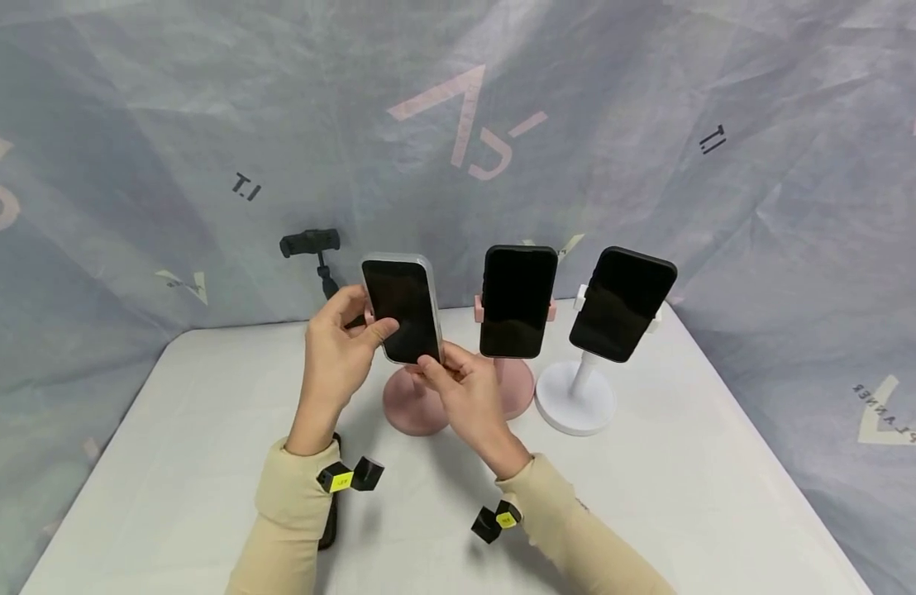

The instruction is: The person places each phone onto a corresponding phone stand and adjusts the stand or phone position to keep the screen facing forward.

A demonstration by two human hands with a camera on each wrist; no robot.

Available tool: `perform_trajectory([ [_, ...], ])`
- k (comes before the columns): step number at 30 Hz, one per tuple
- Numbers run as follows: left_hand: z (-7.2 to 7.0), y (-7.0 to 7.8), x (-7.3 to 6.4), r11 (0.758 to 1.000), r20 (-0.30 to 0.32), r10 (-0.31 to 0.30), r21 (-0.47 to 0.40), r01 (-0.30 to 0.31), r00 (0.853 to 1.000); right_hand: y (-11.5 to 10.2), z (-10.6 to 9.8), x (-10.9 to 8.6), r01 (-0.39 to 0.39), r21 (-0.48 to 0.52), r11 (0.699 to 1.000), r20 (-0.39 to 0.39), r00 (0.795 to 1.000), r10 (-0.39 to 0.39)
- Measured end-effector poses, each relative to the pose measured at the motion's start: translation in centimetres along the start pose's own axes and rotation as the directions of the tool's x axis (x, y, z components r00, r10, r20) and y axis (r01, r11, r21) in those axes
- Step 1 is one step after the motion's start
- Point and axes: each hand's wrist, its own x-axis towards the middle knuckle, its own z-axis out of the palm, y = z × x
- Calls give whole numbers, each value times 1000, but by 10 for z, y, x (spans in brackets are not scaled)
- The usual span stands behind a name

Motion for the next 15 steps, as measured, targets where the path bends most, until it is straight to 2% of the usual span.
perform_trajectory([
  [3,-4,1,1,999,32,-39,16,39,999,-4,-6,0,52,-197,979,36,998,-46],
  [4,-5,1,1,999,40,-50,16,50,998,-6,-9,0,84,-269,959,49,996,-74],
  [7,-7,0,1,997,58,-76,-10,76,995,-14,-16,2,203,-445,872,73,979,-191],
  [10,-8,-1,2,996,68,-78,-46,81,995,-22,-18,6,317,-545,776,62,938,-340],
  [12,-9,-2,2,995,71,-77,-65,82,995,-26,-17,10,369,-584,723,55,907,-418],
  [14,-10,-3,2,994,71,-75,-74,80,995,-28,-15,14,409,-589,697,56,881,-470],
  [15,-10,-3,2,994,72,-74,-79,80,995,-29,-15,17,426,-582,693,61,873,-485],
])
